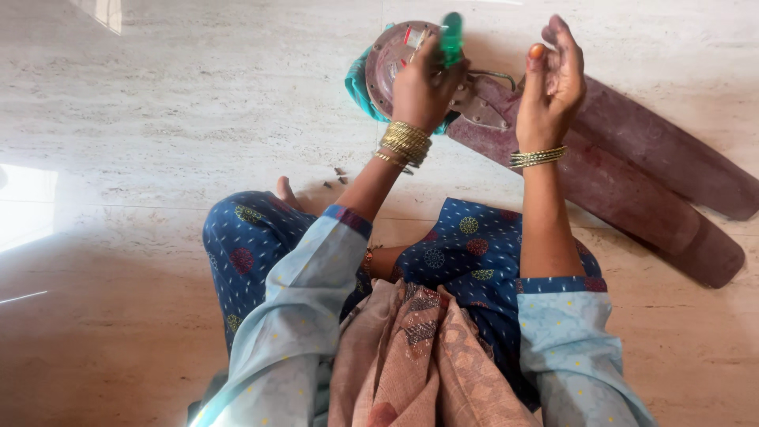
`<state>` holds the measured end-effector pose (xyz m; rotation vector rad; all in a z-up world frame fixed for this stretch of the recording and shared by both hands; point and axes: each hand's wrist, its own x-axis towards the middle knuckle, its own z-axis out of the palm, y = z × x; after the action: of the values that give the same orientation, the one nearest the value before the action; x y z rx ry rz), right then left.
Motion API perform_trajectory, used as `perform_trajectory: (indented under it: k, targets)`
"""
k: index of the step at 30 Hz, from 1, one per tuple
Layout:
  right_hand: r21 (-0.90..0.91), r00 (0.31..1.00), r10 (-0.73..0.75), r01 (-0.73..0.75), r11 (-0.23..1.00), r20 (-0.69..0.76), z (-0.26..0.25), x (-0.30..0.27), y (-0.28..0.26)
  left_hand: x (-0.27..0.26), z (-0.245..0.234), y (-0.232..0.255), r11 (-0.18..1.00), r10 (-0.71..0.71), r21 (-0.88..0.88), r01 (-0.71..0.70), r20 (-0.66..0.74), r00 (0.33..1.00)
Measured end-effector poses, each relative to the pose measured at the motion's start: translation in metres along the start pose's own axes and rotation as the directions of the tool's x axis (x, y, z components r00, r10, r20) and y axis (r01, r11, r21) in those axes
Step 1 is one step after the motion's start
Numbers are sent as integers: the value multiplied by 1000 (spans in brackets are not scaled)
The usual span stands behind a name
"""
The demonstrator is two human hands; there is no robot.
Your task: The person sits on the floor and uses a screwdriver to loosen and tighten screws on the motor housing of a ceiling fan. The fan blades are detached and placed beside the motor. The person repeatedly adjusts the screwdriver and the motor housing throughout the clip.
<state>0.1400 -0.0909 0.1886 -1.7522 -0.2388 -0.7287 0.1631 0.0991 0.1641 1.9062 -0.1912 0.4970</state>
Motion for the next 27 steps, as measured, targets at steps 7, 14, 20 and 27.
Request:
perform_trajectory:
  k: [7,14,20,27]
  targets:
    - [-318,942,238,-157,935,235,13,-46,62,-43,-116,-28,587,-612,-690,423,-37,790]
    - [-546,935,226,-43,837,273,61,-60,51,-100,-147,-52,262,-825,-831,491,72,561]
    - [-583,925,119,124,803,361,69,-57,55,-94,-127,-64,280,-815,-833,477,56,577]
    - [-571,904,135,134,810,405,67,-57,63,-98,-119,-68,275,-818,-833,480,59,572]
